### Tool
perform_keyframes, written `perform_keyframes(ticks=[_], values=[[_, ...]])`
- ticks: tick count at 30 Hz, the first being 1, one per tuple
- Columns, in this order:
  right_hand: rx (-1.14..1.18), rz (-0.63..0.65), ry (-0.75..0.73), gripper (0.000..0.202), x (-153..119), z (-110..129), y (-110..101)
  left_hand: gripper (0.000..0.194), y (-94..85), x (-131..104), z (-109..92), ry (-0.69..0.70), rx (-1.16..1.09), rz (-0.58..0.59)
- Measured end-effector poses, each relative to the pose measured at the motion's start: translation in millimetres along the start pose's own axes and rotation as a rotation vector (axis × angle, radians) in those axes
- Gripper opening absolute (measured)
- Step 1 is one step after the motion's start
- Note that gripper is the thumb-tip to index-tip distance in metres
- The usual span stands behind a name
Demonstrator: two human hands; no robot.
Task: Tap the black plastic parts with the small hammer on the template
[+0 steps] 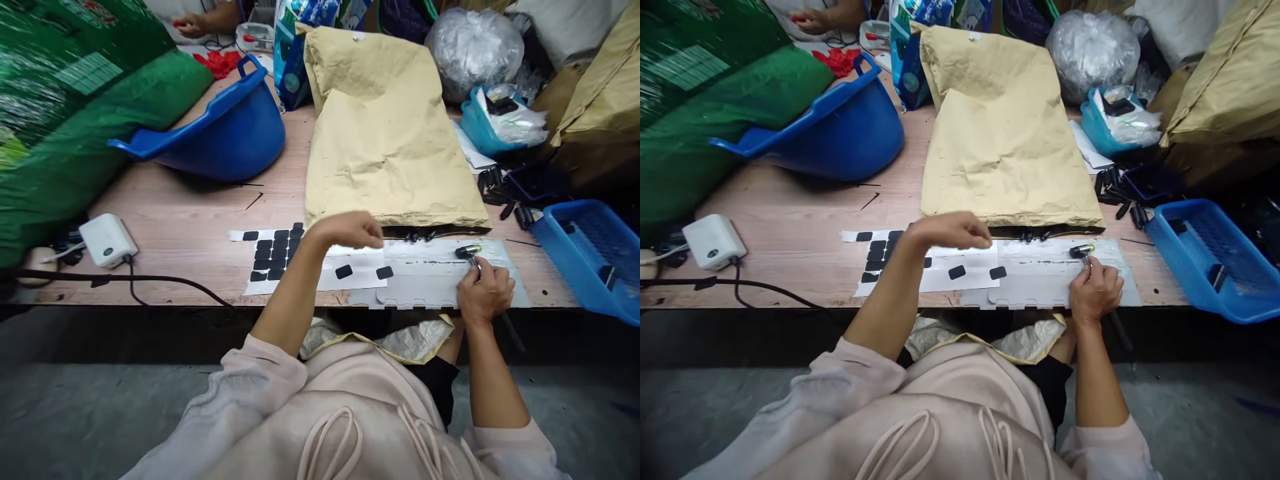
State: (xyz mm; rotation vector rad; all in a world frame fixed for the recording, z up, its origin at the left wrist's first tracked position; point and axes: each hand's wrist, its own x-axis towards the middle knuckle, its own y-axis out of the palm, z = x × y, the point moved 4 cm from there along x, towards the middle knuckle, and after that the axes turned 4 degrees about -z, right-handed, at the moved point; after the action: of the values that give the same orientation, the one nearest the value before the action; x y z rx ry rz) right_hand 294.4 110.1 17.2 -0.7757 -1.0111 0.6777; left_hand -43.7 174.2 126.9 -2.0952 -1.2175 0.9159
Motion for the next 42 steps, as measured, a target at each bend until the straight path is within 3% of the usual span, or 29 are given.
perform_keyframes(ticks=[1,3,7,10,14,19,26,30,33,38,42], values=[[-0.001,-0.005,0.001,0.036,0,0,0,0.020,12.8,-8,9,-0.070,0.020,0.049],[-0.002,-0.018,-0.003,0.036,0,-1,1,0.029,23.5,-18,27,-0.247,0.104,-0.072],[0.001,-0.028,-0.006,0.038,1,-1,2,0.053,9.3,-21,39,-0.408,0.209,-0.439],[0.003,-0.016,0.011,0.038,1,-1,2,0.047,-2.3,-15,35,-0.414,0.212,-0.557],[0.004,-0.005,0.025,0.037,1,0,1,0.029,8.2,0,35,-0.477,0.250,-0.525],[0.016,-0.001,0.030,0.036,1,1,1,0.031,32.5,20,35,-0.566,0.293,-0.489],[0.015,-0.006,0.026,0.036,2,1,1,0.031,39.5,22,27,-0.562,0.303,-0.401],[0.012,-0.019,0.021,0.036,2,1,2,0.026,48.3,4,32,-0.505,0.351,-0.356],[0.011,-0.033,0.016,0.036,2,0,3,0.022,61.0,-13,29,-0.335,0.379,-0.402],[0.015,-0.036,0.016,0.036,2,0,2,0.013,96.7,-27,13,0.036,0.305,-0.408],[0.028,-0.017,0.031,0.036,3,0,3,0.013,121.9,-23,22,0.103,0.119,-0.410]])
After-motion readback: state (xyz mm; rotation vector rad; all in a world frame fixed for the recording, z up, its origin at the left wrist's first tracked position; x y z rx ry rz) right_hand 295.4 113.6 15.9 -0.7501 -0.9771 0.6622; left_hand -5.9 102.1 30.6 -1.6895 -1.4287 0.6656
